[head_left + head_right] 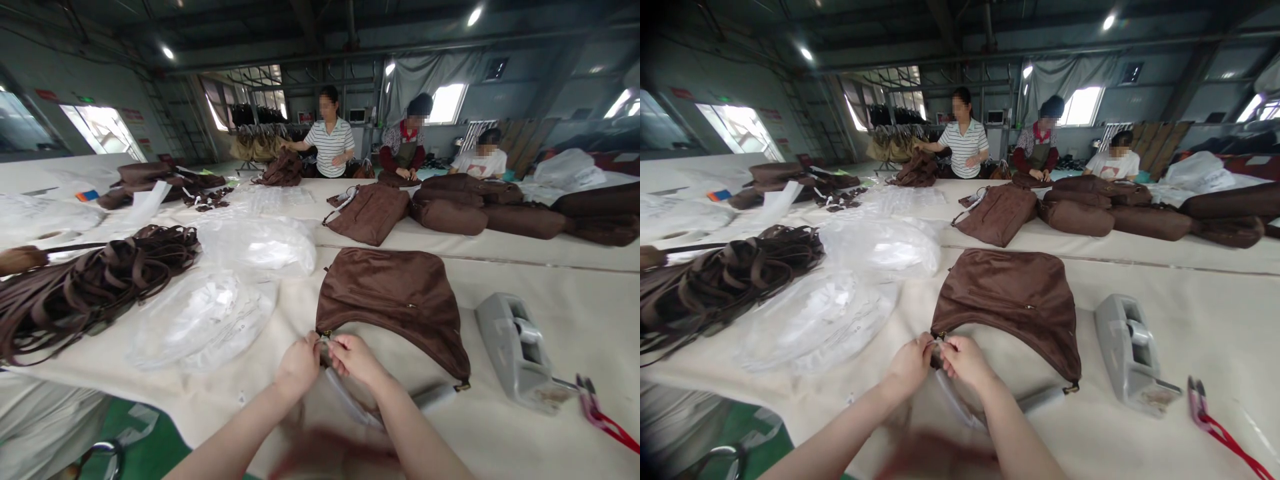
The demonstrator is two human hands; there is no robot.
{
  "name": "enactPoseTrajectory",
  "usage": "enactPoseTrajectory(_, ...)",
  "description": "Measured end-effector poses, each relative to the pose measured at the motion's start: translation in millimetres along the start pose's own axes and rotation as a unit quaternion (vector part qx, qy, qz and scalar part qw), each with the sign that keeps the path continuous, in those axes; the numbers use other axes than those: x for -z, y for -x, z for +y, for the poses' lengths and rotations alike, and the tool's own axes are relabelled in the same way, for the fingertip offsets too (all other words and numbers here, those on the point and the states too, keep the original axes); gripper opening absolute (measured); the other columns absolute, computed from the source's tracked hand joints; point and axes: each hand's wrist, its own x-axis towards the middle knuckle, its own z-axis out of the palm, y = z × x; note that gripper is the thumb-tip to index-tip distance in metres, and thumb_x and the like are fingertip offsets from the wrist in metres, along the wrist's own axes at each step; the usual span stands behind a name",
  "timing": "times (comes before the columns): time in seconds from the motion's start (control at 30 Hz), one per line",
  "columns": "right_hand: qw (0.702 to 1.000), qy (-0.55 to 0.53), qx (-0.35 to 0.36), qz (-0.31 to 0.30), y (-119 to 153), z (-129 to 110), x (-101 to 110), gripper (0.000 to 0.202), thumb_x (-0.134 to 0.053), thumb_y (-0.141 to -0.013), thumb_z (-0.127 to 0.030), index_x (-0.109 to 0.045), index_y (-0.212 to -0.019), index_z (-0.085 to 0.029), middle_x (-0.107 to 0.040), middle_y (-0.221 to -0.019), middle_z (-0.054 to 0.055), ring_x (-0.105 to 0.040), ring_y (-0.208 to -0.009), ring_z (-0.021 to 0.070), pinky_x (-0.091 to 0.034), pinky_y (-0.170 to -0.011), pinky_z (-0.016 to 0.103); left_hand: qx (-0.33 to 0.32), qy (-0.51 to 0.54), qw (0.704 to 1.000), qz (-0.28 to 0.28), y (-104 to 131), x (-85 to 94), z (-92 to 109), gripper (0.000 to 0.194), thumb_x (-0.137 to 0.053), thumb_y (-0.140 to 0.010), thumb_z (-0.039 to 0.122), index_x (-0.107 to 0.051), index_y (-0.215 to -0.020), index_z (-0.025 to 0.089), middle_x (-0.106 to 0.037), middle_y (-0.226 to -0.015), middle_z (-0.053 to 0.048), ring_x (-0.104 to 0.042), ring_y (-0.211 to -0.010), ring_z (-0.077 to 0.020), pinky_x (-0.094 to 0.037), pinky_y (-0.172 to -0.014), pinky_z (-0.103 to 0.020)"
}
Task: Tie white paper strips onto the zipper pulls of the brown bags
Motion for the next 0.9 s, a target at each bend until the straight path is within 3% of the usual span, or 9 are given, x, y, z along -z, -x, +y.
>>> enactPoseTrajectory(0.1,1.0,0.004,-0.001,-0.008,0,1,-2,0.029,-0.051,-0.086,-0.039,-0.052,-0.066,-0.017,-0.051,-0.048,-0.005,-0.044,-0.037,0.0068,-0.03,-0.037,0.019,-0.008,0.184,0.983,-0.022,0,0.3,-7,0.017,-0.04,-0.09,0.021,-0.054,-0.082,0.016,-0.057,-0.066,-0.001,-0.054,-0.062,-0.0129,-0.037,-0.059,-0.023)
enactPoseTrajectory(0.2,1.0,0.004,-0.004,-0.021,0,0,-3,0.028,-0.053,-0.085,-0.038,-0.054,-0.067,-0.017,-0.053,-0.049,-0.005,-0.045,-0.037,0.0064,-0.031,-0.038,0.018,0.05,0.423,0.899,-0.105,2,3.6,-10,0.023,-0.047,-0.088,0.035,-0.052,-0.074,0.016,-0.038,-0.051,0.007,-0.032,-0.041,-0.0062,-0.024,-0.044,-0.02)
enactPoseTrajectory(0.27,1.0,0.0,-0.006,-0.025,-1,-1,-3,0.028,-0.054,-0.085,-0.038,-0.056,-0.068,-0.016,-0.053,-0.05,-0.005,-0.046,-0.038,0.0062,-0.032,-0.038,0.018,0.111,0.535,0.821,-0.164,3,7.3,-10,0.026,-0.051,-0.085,0.04,-0.051,-0.075,0.016,-0.025,-0.047,0.011,-0.015,-0.036,-0.0034,-0.012,-0.039,-0.018)
enactPoseTrajectory(0.33,1.0,-0.005,-0.009,-0.026,-1,-3,-3,0.03,-0.054,-0.084,-0.041,-0.057,-0.069,-0.016,-0.053,-0.05,-0.005,-0.046,-0.038,0.0062,-0.032,-0.038,0.018,0.16,0.621,0.729,-0.24,2,11.3,-9,0.023,-0.05,-0.086,0.034,-0.05,-0.073,0.015,-0.02,-0.046,0.012,-0.008,-0.035,-0.0021,-0.005,-0.037,-0.017)
enactPoseTrajectory(0.47,0.999,-0.024,-0.009,-0.028,-2,-6,-1,0.038,-0.056,-0.08,-0.052,-0.058,-0.07,-0.015,-0.053,-0.049,-0.004,-0.046,-0.038,0.0069,-0.033,-0.038,0.019,0.19,0.764,0.49,-0.374,4,16.7,-6,0.021,-0.039,-0.09,0.017,-0.046,-0.071,0.014,-0.019,-0.046,0.011,-0.01,-0.031,-0.0011,-0.007,-0.033,-0.013)
enactPoseTrajectory(0.5,0.999,-0.03,-0.01,-0.029,-2,-7,0,0.041,-0.056,-0.079,-0.055,-0.058,-0.069,-0.015,-0.053,-0.049,-0.004,-0.046,-0.038,0.0072,-0.032,-0.038,0.019,0.181,0.789,0.443,-0.384,6,16.9,-5,0.021,-0.037,-0.09,0.016,-0.046,-0.071,0.014,-0.019,-0.045,0.011,-0.012,-0.03,-0.0009,-0.008,-0.032,-0.012)
enactPoseTrajectory(0.57,0.999,-0.043,-0.012,-0.032,-1,-9,1,0.045,-0.058,-0.075,-0.06,-0.058,-0.067,-0.015,-0.053,-0.049,-0.004,-0.047,-0.04,0.0075,-0.032,-0.038,0.02,0.168,0.823,0.377,-0.39,10,15.5,-5,0.019,-0.038,-0.09,0.014,-0.047,-0.073,0.014,-0.019,-0.044,0.011,-0.017,-0.028,-0.0007,-0.01,-0.032,-0.011)
enactPoseTrajectory(0.63,0.998,-0.056,-0.016,-0.037,1,-12,3,0.047,-0.06,-0.073,-0.062,-0.059,-0.068,-0.015,-0.054,-0.051,-0.003,-0.048,-0.042,0.0078,-0.032,-0.039,0.02,0.162,0.841,0.338,-0.391,15,12.1,-5,0.017,-0.038,-0.09,0.014,-0.048,-0.076,0.013,-0.021,-0.043,0.011,-0.021,-0.027,-0.0008,-0.011,-0.031,-0.01)
enactPoseTrajectory(0.9,0.993,-0.096,-0.038,-0.049,1,-20,4,0.045,-0.069,-0.066,-0.06,-0.062,-0.066,-0.015,-0.059,-0.057,-0.002,-0.051,-0.05,0.0091,-0.037,-0.047,0.021,0.124,0.863,0.239,-0.426,24,-3.7,-11,0.021,-0.037,-0.094,0.018,-0.048,-0.077,0.015,-0.03,-0.04,0.01,-0.029,-0.027,-0.0021,-0.015,-0.028,-0.011)
